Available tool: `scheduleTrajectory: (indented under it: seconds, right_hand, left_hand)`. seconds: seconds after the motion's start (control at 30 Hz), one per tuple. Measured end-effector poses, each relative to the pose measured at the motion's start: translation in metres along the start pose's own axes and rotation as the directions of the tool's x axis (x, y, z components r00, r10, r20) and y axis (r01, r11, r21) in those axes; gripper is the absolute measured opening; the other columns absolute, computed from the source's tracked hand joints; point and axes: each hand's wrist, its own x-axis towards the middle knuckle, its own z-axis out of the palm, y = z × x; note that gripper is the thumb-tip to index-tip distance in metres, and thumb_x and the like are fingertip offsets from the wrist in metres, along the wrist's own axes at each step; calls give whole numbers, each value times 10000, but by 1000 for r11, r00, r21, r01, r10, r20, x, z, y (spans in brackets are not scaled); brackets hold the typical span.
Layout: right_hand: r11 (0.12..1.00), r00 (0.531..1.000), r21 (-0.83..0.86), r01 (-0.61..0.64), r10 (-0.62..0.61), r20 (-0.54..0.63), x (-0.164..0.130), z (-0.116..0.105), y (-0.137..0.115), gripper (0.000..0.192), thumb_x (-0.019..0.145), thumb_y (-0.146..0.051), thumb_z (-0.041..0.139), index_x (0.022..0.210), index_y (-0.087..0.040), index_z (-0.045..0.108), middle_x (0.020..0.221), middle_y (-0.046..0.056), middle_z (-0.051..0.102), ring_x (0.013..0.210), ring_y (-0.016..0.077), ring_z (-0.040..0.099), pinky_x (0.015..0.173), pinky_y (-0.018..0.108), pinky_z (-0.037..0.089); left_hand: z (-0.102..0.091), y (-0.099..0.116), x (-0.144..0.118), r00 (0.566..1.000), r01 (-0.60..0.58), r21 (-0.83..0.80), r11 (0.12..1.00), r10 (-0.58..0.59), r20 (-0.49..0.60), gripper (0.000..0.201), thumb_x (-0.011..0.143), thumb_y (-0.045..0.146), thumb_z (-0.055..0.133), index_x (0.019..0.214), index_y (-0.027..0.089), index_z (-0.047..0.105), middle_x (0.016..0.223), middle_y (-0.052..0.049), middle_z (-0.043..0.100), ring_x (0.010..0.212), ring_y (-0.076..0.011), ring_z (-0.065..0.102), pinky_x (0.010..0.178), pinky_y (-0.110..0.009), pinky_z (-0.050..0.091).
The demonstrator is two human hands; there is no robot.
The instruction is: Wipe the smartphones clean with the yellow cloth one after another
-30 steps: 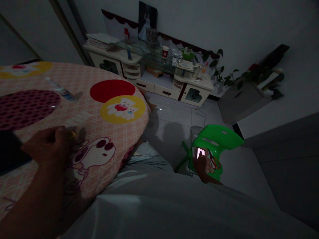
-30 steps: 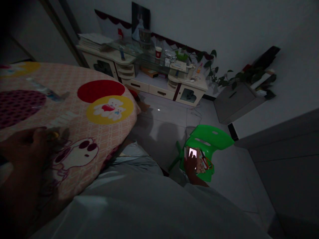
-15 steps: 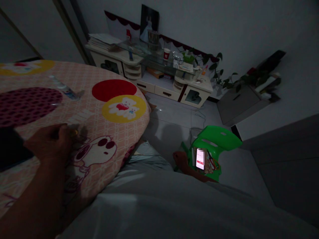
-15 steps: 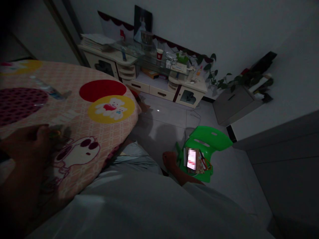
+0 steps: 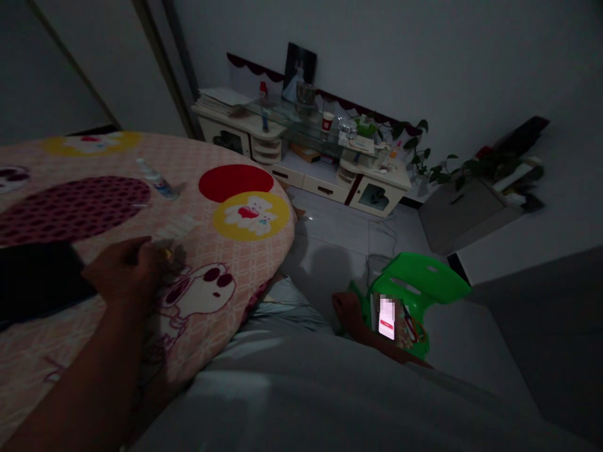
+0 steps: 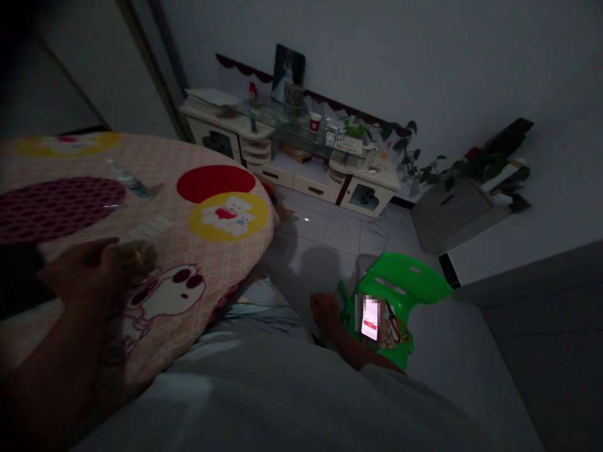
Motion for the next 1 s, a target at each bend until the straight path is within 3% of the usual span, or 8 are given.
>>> scheduleTrajectory:
  seconds: [0.1,0.23,0.4,0.5,0.6,0.7,0.8,1.0]
  right_hand:
    - [989,988,63,132,-126,-91,33,-7,-30,257,889,-273,461,836,-168,690,789,74,713,735,183,622,738,328,435]
    - [877,886,205,434,-375,-274,79,-14,-82,181,885,-256,521,890,-170,681,782,54,704,736,165,626,730,307,456]
    - [696,765,321,643,-559,-320,123,3,-148,136,874,-212,547,925,-186,670,791,52,691,743,169,618,712,310,473]
    - [621,728,384,683,-622,-290,147,23,-191,147,883,-214,526,913,-187,668,793,55,688,747,173,620,726,316,471]
    - [606,733,443,661,-649,-205,169,47,-232,181,894,-226,495,915,-165,664,801,71,678,756,182,616,729,312,466]
    - [625,731,483,613,-681,-45,186,73,-268,222,901,-246,467,991,-155,648,826,73,663,763,181,615,715,290,465]
    - [658,701,413,630,-711,63,193,97,-298,284,906,-317,469,1089,-160,619,876,84,647,790,196,612,731,299,461]
    - [583,572,328,743,-808,141,180,120,-346,477,857,-397,566,1298,-243,466,1050,101,590,950,248,553,757,333,454]
  left_hand:
    - [-7,2,1,995,-102,-157,982,103,0,273,745,271,549,950,193,711,906,32,715,785,-130,638,758,-270,488]
    - [-22,5,2,988,-139,-211,968,150,36,297,781,295,505,947,145,700,954,-48,703,831,-170,640,793,-296,490]
    - [-26,1,3,994,-82,-255,963,98,48,288,799,252,460,938,165,696,960,-67,703,896,-186,647,849,-297,481]
    - [-23,-5,9,998,-34,-243,969,48,52,278,775,185,474,943,168,694,979,-67,702,915,-190,646,855,-311,484]
    - [-24,-14,21,1000,-17,-210,978,13,-20,296,764,137,481,965,152,697,1000,-80,697,954,-191,637,897,-310,462]
    - [-29,-28,35,995,63,-158,985,-75,-72,317,747,109,489,987,132,696,1000,-101,691,942,-201,636,891,-317,463]
    - [-34,-40,47,989,132,-130,983,-140,-53,331,745,97,490,1004,144,691,1011,-97,688,934,-197,633,887,-316,461]
    - [-44,-51,58,974,219,-79,972,-223,-47,286,791,150,509,1024,181,673,1066,-79,672,974,-193,618,898,-310,447]
